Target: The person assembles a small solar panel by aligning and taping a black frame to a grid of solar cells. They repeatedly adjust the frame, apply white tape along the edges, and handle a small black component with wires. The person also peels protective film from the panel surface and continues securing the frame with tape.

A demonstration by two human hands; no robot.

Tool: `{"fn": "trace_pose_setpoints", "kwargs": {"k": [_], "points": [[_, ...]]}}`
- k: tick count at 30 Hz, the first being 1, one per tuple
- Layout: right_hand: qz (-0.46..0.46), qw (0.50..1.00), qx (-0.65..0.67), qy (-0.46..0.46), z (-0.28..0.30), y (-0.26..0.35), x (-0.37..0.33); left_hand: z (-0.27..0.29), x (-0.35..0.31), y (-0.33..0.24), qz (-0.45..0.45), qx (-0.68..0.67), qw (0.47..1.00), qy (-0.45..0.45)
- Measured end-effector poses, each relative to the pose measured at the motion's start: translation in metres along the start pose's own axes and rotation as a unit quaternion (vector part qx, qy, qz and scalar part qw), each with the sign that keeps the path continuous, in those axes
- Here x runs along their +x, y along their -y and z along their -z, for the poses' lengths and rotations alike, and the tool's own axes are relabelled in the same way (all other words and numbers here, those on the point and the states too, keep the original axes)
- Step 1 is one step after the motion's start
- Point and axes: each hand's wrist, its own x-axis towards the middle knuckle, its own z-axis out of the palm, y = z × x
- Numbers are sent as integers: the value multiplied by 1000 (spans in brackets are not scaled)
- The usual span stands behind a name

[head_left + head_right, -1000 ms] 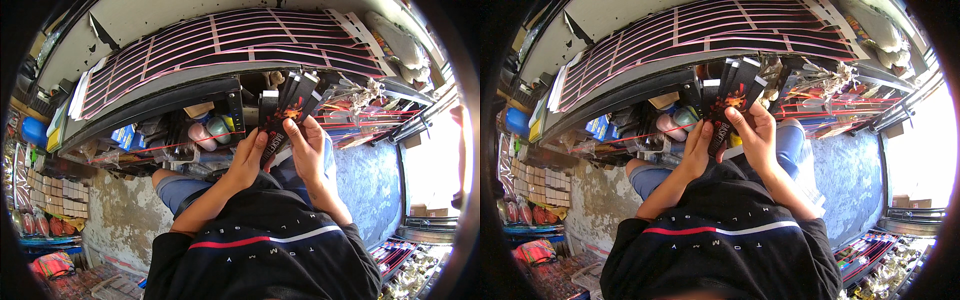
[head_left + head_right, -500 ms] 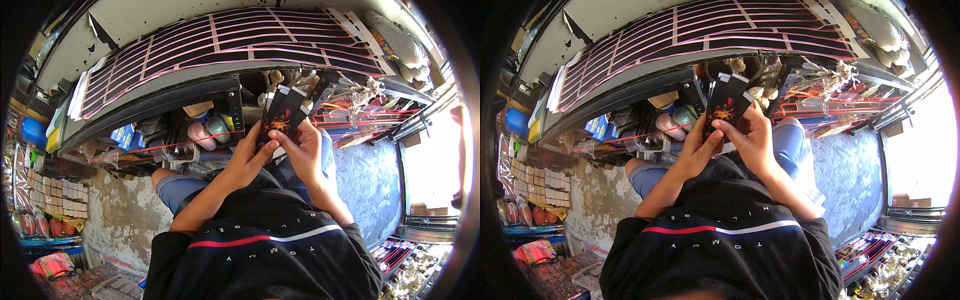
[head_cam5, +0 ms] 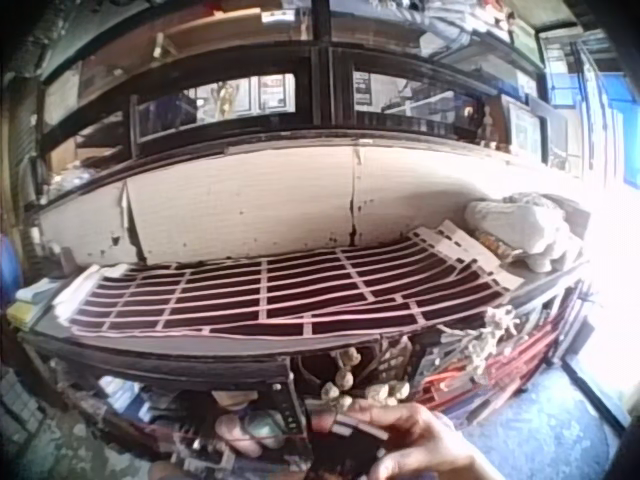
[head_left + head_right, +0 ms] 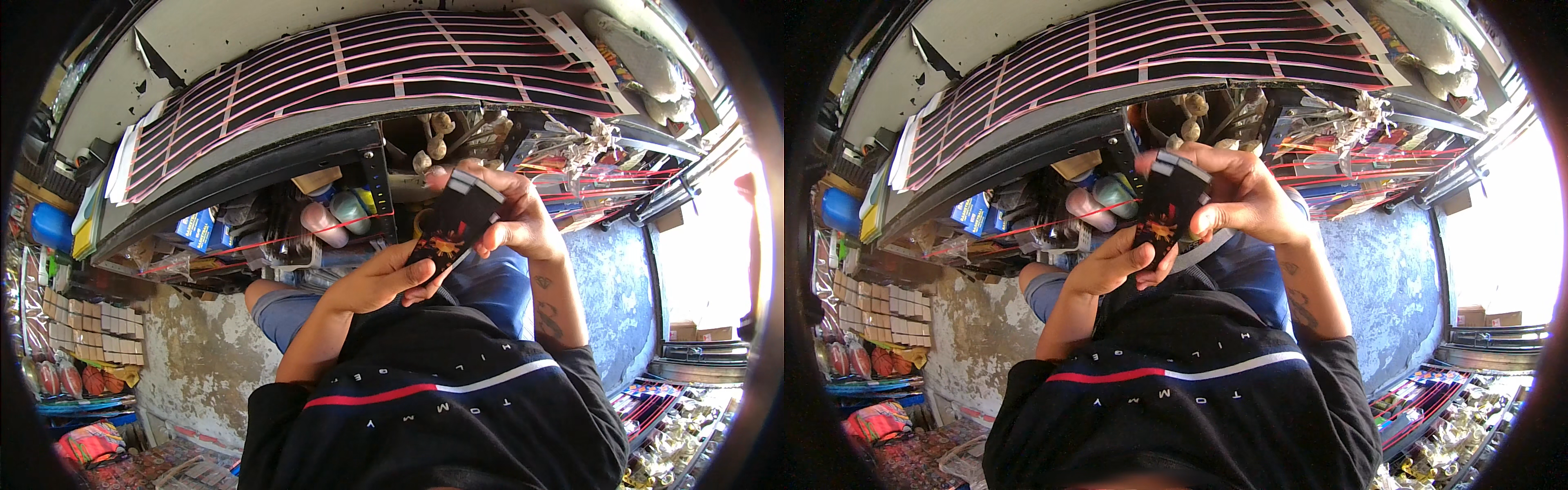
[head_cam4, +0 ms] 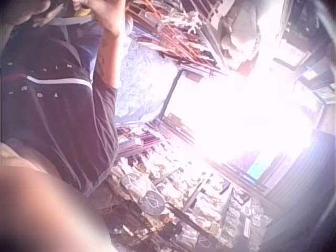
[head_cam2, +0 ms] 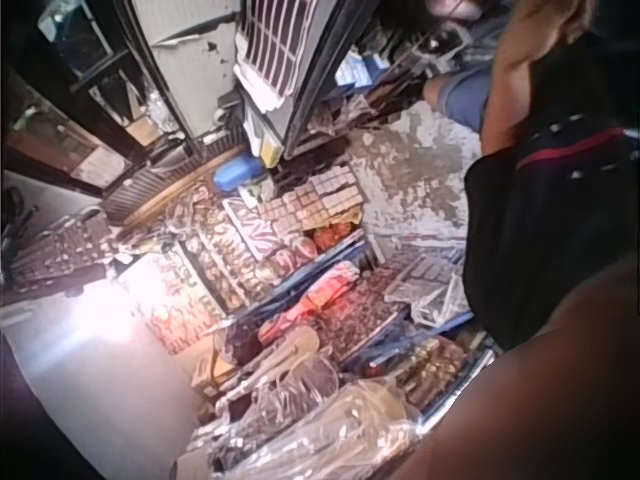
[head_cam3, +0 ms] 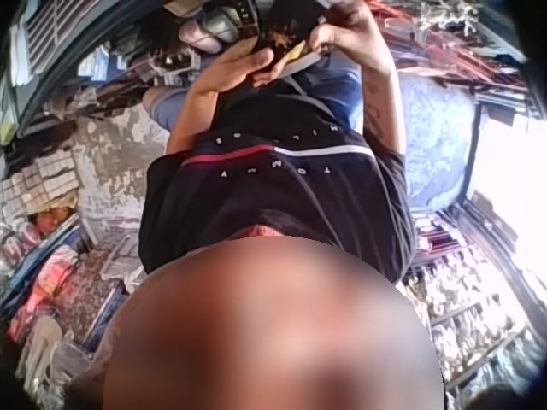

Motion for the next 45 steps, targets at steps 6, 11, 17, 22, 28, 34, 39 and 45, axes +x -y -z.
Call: {"fn": "trace_pose_setpoints", "kwargs": {"k": [6, 11, 17, 22, 28, 34, 39, 45], "points": [[-103, 994, -25, -25, -1, 3, 2, -2, 1, -3, 1, 32, 999, -24], [39, 982, -166, -76, -13, 8, -1, -3, -1, -8, -2, 36, 998, -43], [40, 967, -243, -71, -21, 15, -5, -8, 0, -6, -9, 14, 998, -61], [48, 946, -318, -43, -23, 18, -4, -6, -2, -6, 2, 28, 999, -39], [-15, 987, -160, -6, -24, 18, -4, -6, 1, -8, 9, 52, 998, -28], [-65, 964, -259, 9, -23, 48, 19, -10, 2, -30, 8, 137, 987, -83], [-45, 821, -527, 214, -10, 105, 89, -1, 24, -77, -55, 240, 966, -80], [-84, 740, -619, 249, -48, 211, 167, 15, 48, -149, -153, 225, 958, -85]]}}
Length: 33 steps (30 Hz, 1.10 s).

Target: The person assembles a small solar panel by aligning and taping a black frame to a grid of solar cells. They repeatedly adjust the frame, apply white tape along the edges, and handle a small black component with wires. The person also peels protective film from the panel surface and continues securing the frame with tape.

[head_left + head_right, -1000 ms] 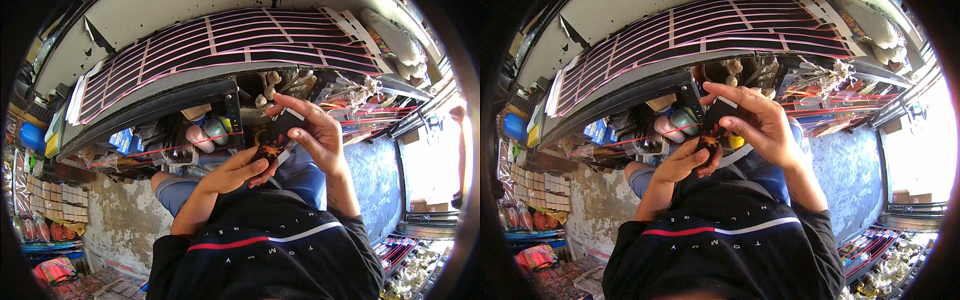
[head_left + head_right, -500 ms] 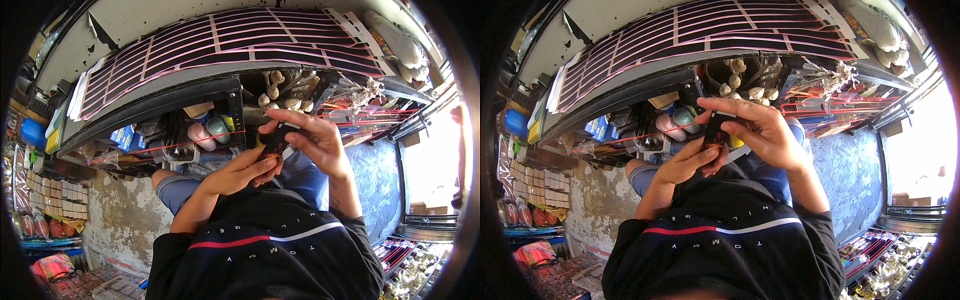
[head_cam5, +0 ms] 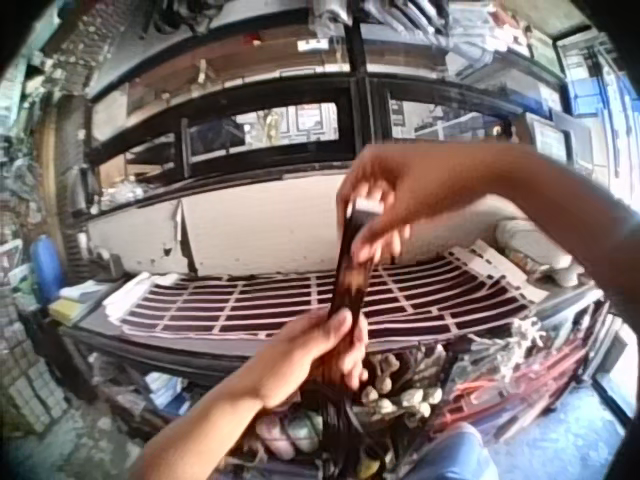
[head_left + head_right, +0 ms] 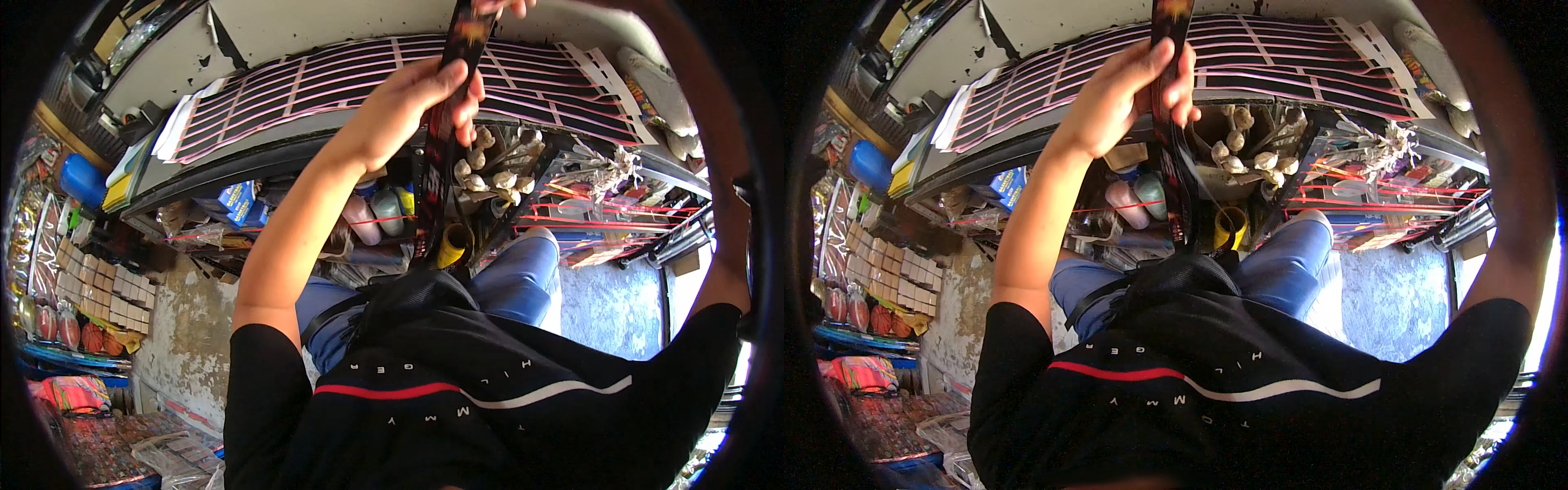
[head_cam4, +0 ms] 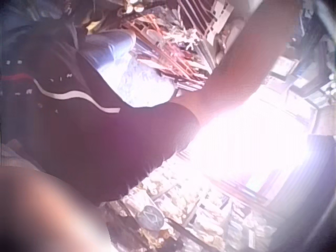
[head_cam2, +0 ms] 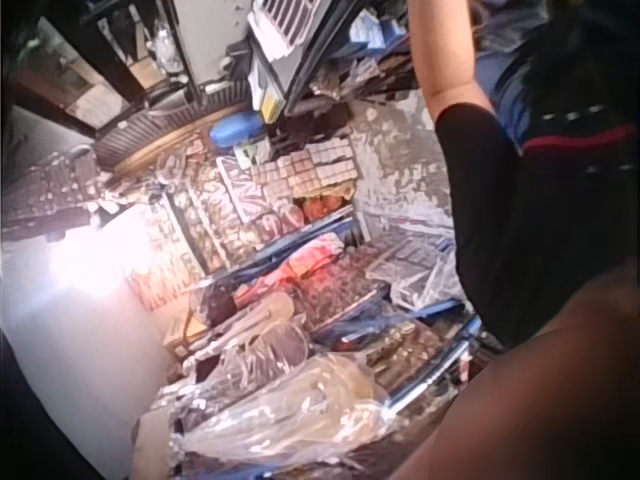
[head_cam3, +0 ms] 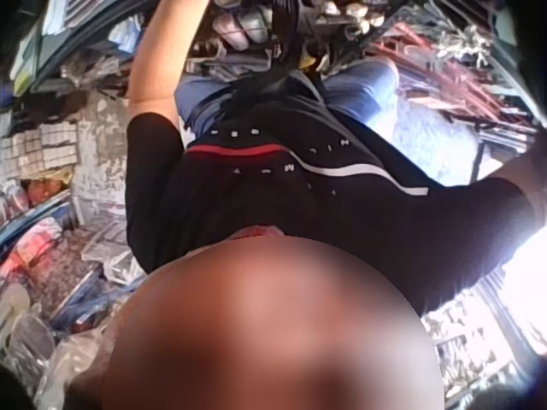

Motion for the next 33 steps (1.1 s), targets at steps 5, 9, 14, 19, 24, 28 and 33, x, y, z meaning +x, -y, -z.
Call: {"fn": "trace_pose_setpoints", "kwargs": {"k": [5, 9, 14, 19, 24, 28, 33], "points": [[69, 870, -477, -100, 10, 29, -7, 8, 33, -40, -20, -15, 1000, -15], [95, 897, -420, -95, -16, 33, -9, 1, 33, -73, -51, -5, 997, 59], [83, 862, -496, -66, -21, 33, -25, -21, -1, -84, 22, 133, 991, 14], [130, 815, -553, -118, 17, 37, -56, -37, 1, -80, -44, 231, 972, -29], [95, 755, -612, -215, 86, 21, -98, -22, -4, -80, -41, 234, 971, 23], [22, 729, -645, -231, 146, 2, -155, -1, -21, -84, -21, 220, 974, 57], [33, 684, -691, -232, 181, -29, -203, 14, -49, -95, 9, 238, 968, 84]]}}
